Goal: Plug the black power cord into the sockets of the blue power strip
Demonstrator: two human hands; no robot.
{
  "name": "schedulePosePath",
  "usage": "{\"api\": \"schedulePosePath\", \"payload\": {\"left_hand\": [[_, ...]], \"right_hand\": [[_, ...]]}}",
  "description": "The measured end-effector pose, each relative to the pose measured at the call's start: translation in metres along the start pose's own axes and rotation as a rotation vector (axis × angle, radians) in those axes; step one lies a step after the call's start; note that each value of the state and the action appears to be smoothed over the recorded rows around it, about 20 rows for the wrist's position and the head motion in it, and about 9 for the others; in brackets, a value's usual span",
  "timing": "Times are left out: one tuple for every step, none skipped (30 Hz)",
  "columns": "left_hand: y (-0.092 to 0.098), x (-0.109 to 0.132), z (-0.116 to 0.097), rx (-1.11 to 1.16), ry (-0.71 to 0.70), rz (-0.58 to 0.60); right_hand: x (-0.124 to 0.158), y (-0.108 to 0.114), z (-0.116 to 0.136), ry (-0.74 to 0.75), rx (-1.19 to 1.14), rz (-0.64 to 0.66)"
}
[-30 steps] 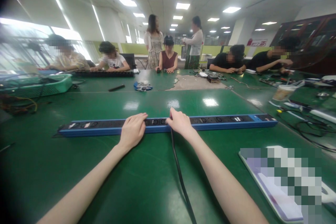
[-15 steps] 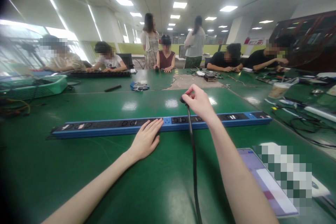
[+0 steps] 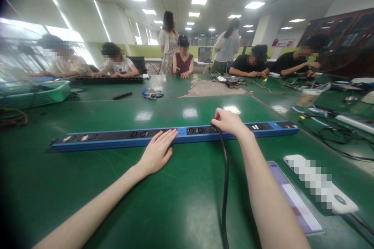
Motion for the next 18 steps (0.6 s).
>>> {"api": "schedulePosePath", "payload": {"left_hand": [[0.0,0.0,0.0,-0.001,-0.001,0.0],[0.0,0.0,-0.001,-0.001,-0.003,0.001],[0.0,-0.001,-0.001,-0.001,-0.004,0.003],[0.0,-0.001,-0.001,-0.001,-0.005,0.006],[0.0,-0.001,-0.001,-0.001,-0.006,0.009],[-0.001,-0.001,-0.002,0.0,-0.008,0.012],[-0.001,-0.001,-0.002,0.001,-0.008,0.014],[-0.001,-0.002,-0.002,0.002,-0.008,0.015],[-0.001,-0.002,-0.001,0.003,-0.008,0.015],[-0.001,-0.002,-0.001,0.003,-0.008,0.014],[-0.001,-0.002,-0.001,0.003,-0.008,0.013],[-0.001,-0.002,-0.001,0.003,-0.009,0.012],[0.0,-0.001,-0.001,0.003,-0.01,0.011],[0.0,-0.001,-0.002,0.003,-0.013,0.008],[0.001,-0.002,-0.002,0.002,-0.014,0.005],[0.001,-0.002,-0.004,0.0,-0.014,0.001],[0.001,-0.003,-0.006,-0.002,-0.015,-0.002],[0.001,-0.005,-0.009,-0.004,-0.018,-0.002]], "right_hand": [[0.0,-0.005,0.003,0.019,-0.009,0.011],[0.0,-0.01,0.006,0.034,-0.01,0.024],[0.0,-0.014,0.008,0.044,-0.001,0.035],[0.0,-0.017,0.011,0.05,0.016,0.042],[0.001,-0.018,0.013,0.052,0.04,0.044],[0.002,-0.019,0.015,0.052,0.067,0.041],[0.002,-0.02,0.016,0.052,0.092,0.032],[0.003,-0.02,0.018,0.054,0.113,0.024],[0.003,-0.02,0.02,0.058,0.128,0.02],[0.004,-0.02,0.021,0.059,0.139,0.019],[0.004,-0.02,0.022,0.057,0.147,0.024],[0.005,-0.02,0.023,0.054,0.151,0.032],[0.006,-0.02,0.024,0.052,0.155,0.042],[0.008,-0.02,0.024,0.05,0.158,0.049],[0.01,-0.02,0.025,0.051,0.163,0.054],[0.012,-0.019,0.025,0.053,0.17,0.055],[0.014,-0.019,0.026,0.057,0.176,0.055],[0.017,-0.018,0.027,0.061,0.181,0.051]]}}
Point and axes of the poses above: each hand's wrist, its own x-axis away from the middle knuckle, its own y-axis out of the back of the hand, z = x × y, the point moved 6 cm from there along -x, towards the middle knuckle, and after that the axes turned 4 degrees about -z, right-handed, at the moved point
